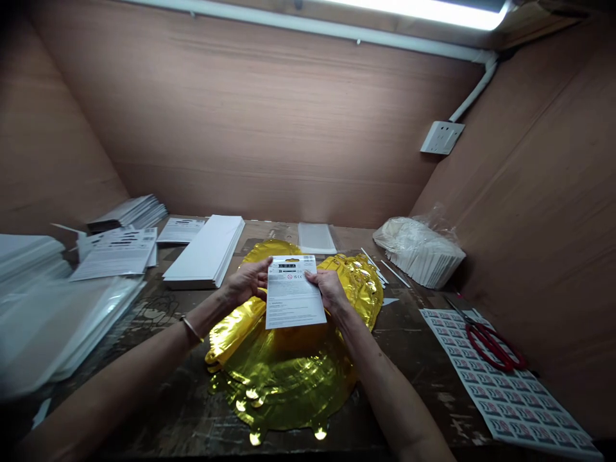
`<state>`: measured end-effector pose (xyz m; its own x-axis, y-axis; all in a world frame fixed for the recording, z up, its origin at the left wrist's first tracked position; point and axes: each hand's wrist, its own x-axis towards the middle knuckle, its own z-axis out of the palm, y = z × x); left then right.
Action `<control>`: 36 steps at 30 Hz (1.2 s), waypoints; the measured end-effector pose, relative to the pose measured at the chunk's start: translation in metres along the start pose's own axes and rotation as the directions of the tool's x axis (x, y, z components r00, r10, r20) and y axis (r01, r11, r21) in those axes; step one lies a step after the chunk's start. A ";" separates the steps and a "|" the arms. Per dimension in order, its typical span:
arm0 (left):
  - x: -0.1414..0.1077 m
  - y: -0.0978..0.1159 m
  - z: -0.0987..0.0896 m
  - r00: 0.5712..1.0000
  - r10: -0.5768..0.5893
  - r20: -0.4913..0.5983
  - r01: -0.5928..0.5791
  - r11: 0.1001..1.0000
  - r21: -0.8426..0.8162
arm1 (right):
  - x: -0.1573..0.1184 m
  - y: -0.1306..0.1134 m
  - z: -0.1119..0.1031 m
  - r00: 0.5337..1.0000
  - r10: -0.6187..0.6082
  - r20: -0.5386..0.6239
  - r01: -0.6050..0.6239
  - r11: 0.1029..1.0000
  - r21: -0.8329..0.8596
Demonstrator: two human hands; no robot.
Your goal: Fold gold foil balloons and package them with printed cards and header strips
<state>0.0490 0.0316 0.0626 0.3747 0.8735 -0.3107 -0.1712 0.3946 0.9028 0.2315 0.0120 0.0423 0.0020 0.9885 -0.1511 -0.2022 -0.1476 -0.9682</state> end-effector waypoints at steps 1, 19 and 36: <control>-0.001 -0.005 0.003 0.999 0.010 -0.043 -0.011 1.000 -0.011 | 0.000 0.000 0.000 1.000 0.024 -0.001 -0.024 0.999 0.023; 0.001 -0.013 -0.002 0.964 0.187 -0.188 -0.175 0.981 0.078 | -0.003 0.013 0.008 0.996 0.061 -0.064 -0.051 0.987 0.154; -0.103 0.020 -0.016 0.924 0.236 0.300 -0.372 0.733 0.569 | 0.012 0.019 -0.011 0.976 0.018 -0.218 0.058 0.940 0.336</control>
<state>-0.0080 -0.0460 0.1084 0.5793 0.8150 0.0154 0.2537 -0.1982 0.9468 0.2380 0.0203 0.0196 0.2117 0.9549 -0.2083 -0.5190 -0.0708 -0.8518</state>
